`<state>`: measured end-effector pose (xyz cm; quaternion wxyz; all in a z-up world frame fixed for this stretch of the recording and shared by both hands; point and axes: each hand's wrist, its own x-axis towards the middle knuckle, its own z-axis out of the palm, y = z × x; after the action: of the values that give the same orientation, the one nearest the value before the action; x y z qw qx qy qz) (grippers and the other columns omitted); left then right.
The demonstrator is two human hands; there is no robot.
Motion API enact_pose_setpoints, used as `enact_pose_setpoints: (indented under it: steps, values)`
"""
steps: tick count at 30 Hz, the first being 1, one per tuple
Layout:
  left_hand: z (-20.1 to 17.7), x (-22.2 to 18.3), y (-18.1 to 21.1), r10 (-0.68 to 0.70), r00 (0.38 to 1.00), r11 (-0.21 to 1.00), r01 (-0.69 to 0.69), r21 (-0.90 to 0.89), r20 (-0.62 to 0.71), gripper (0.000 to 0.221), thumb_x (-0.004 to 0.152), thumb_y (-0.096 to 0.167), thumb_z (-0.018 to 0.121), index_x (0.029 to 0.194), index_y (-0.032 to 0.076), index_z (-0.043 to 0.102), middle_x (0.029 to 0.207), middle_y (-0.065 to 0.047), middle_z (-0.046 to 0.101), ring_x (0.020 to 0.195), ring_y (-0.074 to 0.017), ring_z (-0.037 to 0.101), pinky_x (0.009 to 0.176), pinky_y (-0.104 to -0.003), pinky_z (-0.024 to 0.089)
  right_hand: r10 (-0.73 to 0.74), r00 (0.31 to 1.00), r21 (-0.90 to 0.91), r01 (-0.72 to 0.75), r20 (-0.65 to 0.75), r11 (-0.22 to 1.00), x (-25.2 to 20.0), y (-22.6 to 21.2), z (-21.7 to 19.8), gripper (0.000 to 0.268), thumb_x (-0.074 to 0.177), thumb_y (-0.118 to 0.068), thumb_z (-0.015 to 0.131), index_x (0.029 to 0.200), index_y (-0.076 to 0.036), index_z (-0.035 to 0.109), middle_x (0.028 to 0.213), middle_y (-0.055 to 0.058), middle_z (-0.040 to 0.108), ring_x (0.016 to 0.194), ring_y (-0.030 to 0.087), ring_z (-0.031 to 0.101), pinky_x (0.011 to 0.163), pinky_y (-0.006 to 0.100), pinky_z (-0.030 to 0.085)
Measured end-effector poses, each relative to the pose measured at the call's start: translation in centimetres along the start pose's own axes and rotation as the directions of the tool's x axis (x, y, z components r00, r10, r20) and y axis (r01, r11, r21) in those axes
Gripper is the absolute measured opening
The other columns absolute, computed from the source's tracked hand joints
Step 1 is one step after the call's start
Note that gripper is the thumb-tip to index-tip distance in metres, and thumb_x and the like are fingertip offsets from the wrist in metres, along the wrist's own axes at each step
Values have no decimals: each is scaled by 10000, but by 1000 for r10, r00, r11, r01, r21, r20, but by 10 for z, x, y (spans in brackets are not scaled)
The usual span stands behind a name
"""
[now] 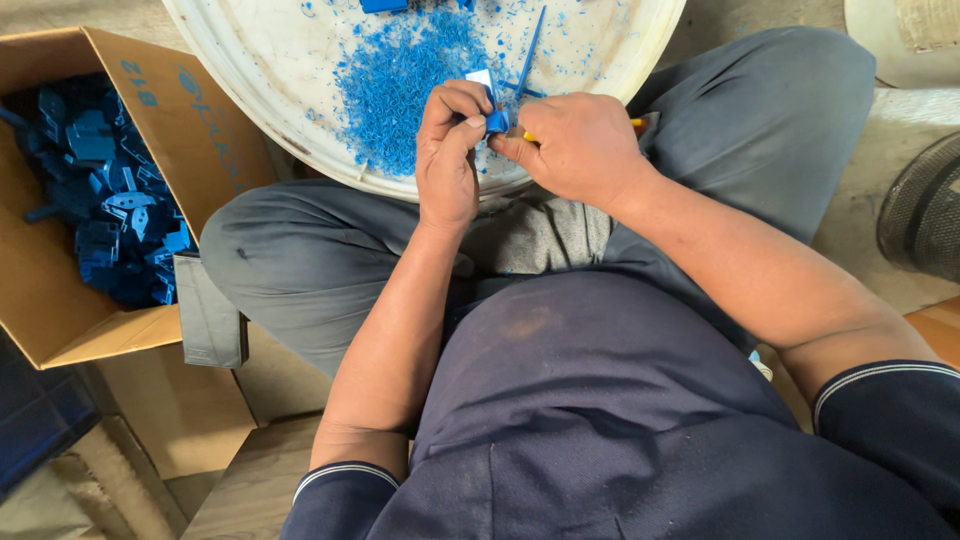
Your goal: The person uses a small yellow-handled utility knife to scrape excess plastic material off blue plastic parts, one at a time, over a white bucket lid.
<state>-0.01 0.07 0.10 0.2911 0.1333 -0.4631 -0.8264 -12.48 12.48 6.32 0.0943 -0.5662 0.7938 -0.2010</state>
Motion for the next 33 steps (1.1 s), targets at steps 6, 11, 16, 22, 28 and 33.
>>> enact_pose_setpoints:
  steps: [6,11,16,22,28,33]
  values:
    - [-1,3,-5,-12,994,998,5,-63,-111,109,1045,152,578,980,76,535,1035,-56,588,1015,-150,527,1011,-310,432,15,998,223,-1,-63,975,2,1,-3,361,1006,-381,749,939,-36,663,839,118,679,769,337,673,654,429,509]
    - [-11,6,-25,-70,945,992,99,76,-319,347,1057,365,631,863,82,576,828,28,553,771,-63,452,717,-260,414,-7,1000,373,7,0,928,-2,-1,-11,304,1119,-332,607,1098,-40,687,997,133,704,905,341,692,776,412,541]
    - [-17,6,-35,-47,922,978,120,169,-384,434,1062,419,632,779,108,528,741,61,470,705,-52,377,628,-263,360,-66,997,344,73,-31,936,0,-3,-9,305,1175,-301,517,1155,-73,719,1017,115,696,980,348,653,873,441,524]
    - [-15,8,-32,-44,926,978,117,174,-376,401,1037,356,680,769,91,545,737,55,492,707,-58,385,629,-268,359,-117,992,223,124,-44,967,1,-6,-6,292,1138,-320,571,1137,-90,751,912,94,617,912,331,569,812,441,480]
    - [-12,7,-28,-71,925,978,139,158,-372,390,1029,343,684,764,90,551,734,56,499,698,-57,383,619,-266,354,-94,995,236,97,-24,967,0,-7,-5,287,1134,-333,579,1125,-103,751,902,90,604,898,324,557,800,436,474]
    - [-12,7,-28,-63,929,976,133,171,-365,404,1037,347,681,758,91,539,733,58,484,701,-54,370,615,-264,342,-92,996,257,93,-16,962,-1,-5,-4,297,1142,-337,569,1137,-98,746,910,90,604,905,320,557,806,433,475]
